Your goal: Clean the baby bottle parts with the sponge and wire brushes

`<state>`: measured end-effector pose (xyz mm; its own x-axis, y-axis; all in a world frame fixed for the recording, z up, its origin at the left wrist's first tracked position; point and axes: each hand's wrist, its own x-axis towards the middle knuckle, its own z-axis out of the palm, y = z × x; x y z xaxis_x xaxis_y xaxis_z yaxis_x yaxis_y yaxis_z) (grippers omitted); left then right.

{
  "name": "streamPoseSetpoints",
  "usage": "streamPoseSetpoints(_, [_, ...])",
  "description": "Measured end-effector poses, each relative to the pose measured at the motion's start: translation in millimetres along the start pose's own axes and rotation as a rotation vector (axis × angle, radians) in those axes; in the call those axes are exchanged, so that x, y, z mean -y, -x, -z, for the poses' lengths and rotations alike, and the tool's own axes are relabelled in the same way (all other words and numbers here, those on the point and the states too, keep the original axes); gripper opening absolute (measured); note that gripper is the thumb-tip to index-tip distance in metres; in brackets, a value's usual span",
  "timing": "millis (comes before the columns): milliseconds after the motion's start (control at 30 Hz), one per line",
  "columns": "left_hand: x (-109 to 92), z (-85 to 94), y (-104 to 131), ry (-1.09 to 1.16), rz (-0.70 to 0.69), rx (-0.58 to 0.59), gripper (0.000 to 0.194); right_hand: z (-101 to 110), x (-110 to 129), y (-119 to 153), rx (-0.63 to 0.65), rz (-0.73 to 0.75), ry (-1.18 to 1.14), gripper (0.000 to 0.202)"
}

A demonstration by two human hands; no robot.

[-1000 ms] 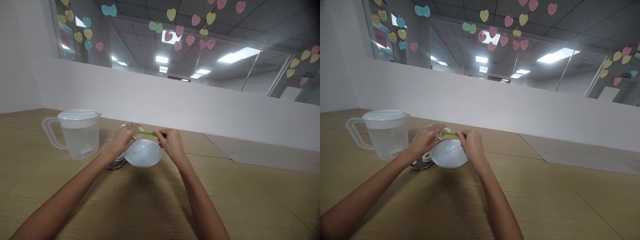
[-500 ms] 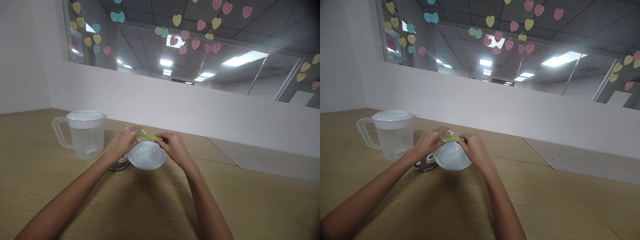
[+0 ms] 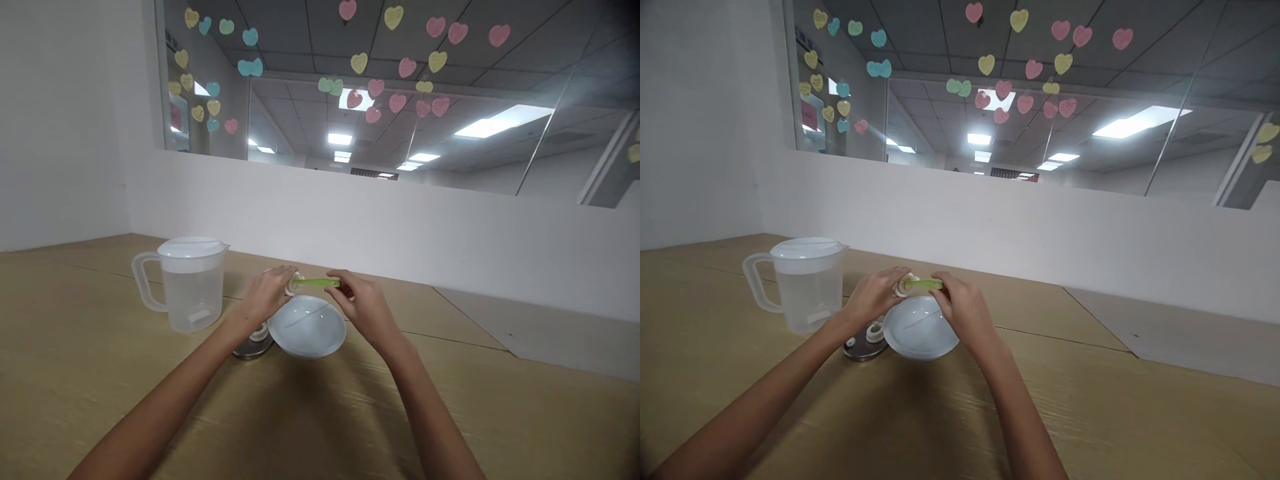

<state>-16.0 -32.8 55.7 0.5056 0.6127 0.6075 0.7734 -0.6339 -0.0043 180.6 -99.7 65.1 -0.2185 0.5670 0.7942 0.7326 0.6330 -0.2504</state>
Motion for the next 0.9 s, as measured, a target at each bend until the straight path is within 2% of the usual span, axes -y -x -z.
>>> streamPoseSetpoints(67, [3.7, -1.7, -0.9, 0.013, -0.01, -0.008, 0.038, -0.2, 0.1, 0.4, -0.021, -0.024, 0.048, 0.014])
streamPoseSetpoints(233, [18.6, -11.4, -3.0, 0.051, 0.002, -0.062, 0.042, 6.2, 6.3, -0.8, -0.104, -0.028, 0.173, 0.034])
streamPoseSetpoints(367, [35.3, -14.2, -3.0, 0.042, 0.056, -0.084, 0.046, 27.9, 17.6, 1.2, -0.172, -0.07, 0.143, 0.031])
streamPoseSetpoints(433, [44.9, -11.5, -2.5, 0.006, 0.116, -0.09, 0.045, 48.7, 23.3, 6.2, -0.284, -0.131, 0.108, 0.029])
streamPoseSetpoints(533, [55.7, -5.2, -1.8, -0.004, 0.174, -0.095, 0.045, 83.6, 29.3, 16.6, -0.621, -0.279, 0.136, 0.027])
streamPoseSetpoints(600, [56.5, -1.9, -1.6, 0.021, 0.167, -0.099, 0.046, 99.2, 30.7, 21.3, -0.706, -0.325, 0.125, 0.026])
streamPoseSetpoints(700, [48.8, -1.0, -1.9, 0.05, 0.122, -0.097, 0.048, 101.2, 27.7, 20.4, -0.669, -0.336, 0.039, 0.027])
streamPoseSetpoints(800, [40.7, -4.3, -2.4, 0.07, 0.09, -0.091, 0.048, 87.0, 19.7, 13.2, -0.535, -0.341, -0.015, 0.029])
streamPoseSetpoints(900, [38.8, -9.2, -3.4, 0.095, 0.003, -0.091, 0.048, 75.5, 9.8, 7.6, -0.436, -0.343, 0.04, 0.032])
